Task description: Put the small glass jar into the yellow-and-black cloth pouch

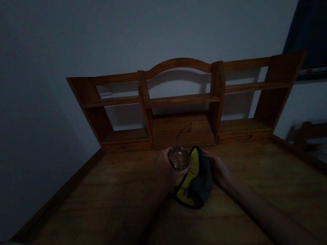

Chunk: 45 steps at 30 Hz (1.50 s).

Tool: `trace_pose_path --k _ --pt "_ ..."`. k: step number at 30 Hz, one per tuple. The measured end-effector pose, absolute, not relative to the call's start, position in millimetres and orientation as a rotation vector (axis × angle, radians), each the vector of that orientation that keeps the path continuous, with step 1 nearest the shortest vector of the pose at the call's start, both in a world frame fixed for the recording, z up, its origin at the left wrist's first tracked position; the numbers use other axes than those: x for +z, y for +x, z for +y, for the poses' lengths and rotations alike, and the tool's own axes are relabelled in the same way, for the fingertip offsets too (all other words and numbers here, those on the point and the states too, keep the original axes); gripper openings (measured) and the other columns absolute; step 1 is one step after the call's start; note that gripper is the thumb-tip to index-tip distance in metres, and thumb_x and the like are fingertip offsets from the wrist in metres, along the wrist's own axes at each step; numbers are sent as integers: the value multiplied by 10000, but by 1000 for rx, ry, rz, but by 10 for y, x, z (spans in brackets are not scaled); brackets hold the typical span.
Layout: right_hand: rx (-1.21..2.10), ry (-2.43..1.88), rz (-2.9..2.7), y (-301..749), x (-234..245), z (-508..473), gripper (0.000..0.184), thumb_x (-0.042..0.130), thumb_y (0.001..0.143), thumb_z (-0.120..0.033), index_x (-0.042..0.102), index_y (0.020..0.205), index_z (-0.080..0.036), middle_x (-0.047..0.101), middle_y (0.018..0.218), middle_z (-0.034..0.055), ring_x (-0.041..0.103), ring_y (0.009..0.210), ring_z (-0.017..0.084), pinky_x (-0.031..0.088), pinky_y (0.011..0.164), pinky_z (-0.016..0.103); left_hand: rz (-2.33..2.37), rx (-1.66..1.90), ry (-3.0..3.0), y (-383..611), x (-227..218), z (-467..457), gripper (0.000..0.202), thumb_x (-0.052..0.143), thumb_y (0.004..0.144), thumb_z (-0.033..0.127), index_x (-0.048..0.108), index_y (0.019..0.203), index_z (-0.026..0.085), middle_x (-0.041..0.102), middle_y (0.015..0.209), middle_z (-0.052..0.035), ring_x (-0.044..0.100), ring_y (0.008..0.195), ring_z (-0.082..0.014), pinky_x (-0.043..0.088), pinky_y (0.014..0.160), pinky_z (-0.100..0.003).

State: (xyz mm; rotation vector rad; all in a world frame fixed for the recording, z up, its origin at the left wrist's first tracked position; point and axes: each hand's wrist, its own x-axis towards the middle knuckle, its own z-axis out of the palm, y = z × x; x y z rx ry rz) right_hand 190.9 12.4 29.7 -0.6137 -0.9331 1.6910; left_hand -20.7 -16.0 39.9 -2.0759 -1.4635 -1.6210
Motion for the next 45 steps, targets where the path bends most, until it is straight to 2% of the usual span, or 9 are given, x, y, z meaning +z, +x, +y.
trace_pose_path --k 7,13,17,27,33,39,45 --pt "1673 -604 -1032 1808 439 -35 373 724 764 -302 705 1130 -232 717 1176 44 667 1066 257 468 979 369 -1279 -1483 -2290 -161 434 -215 849 849 525 506 479 1231 211 622 1150 -104 593 1078 -304 493 946 -481" --pt "1693 -595 -1101 1777 551 -157 430 745 777 -357 688 1185 -233 692 1227 60 643 1129 274 468 995 394 -1328 -1507 -2292 -194 412 -194 849 833 571 529 448 1251 198 606 1166 -119 592 1067 -295 502 920 -476" --pt "1679 -591 -1137 1755 590 -208 493 780 744 -349 675 1216 -249 674 1257 58 627 1158 284 467 1003 408 -1365 -1551 -2230 -203 407 -191 888 847 539 547 447 1253 204 608 1162 -123 601 1064 -304 505 916 -477" --pt "1665 -558 -1153 1733 632 -241 453 778 751 -364 702 1179 -239 667 1266 62 589 1215 286 394 1091 427 -1437 -1600 -2068 -180 350 -159 875 845 543 533 438 1240 194 614 1121 -111 607 1049 -290 507 906 -462" --pt "1540 -626 -1244 1717 584 -231 422 787 742 -358 718 1147 -260 671 1259 42 581 1222 295 358 1118 460 -1546 -1700 -2000 -185 344 -141 872 865 550 479 424 1252 208 595 1138 -102 605 1058 -279 519 902 -439" --pt "1488 -681 -1284 1693 551 -266 435 772 752 -367 702 1173 -281 678 1248 32 584 1216 298 407 1072 465 -1345 -1769 -1946 -222 340 -55 844 858 602 421 403 1282 215 552 1198 -109 561 1129 -281 498 956 -450" --pt "1494 -646 -1280 1689 632 -318 438 779 747 -382 710 1165 -269 693 1224 42 609 1177 297 393 1082 456 -1228 -1768 -1990 -234 378 -85 844 848 604 426 416 1293 202 556 1221 -118 559 1146 -280 490 979 -452"
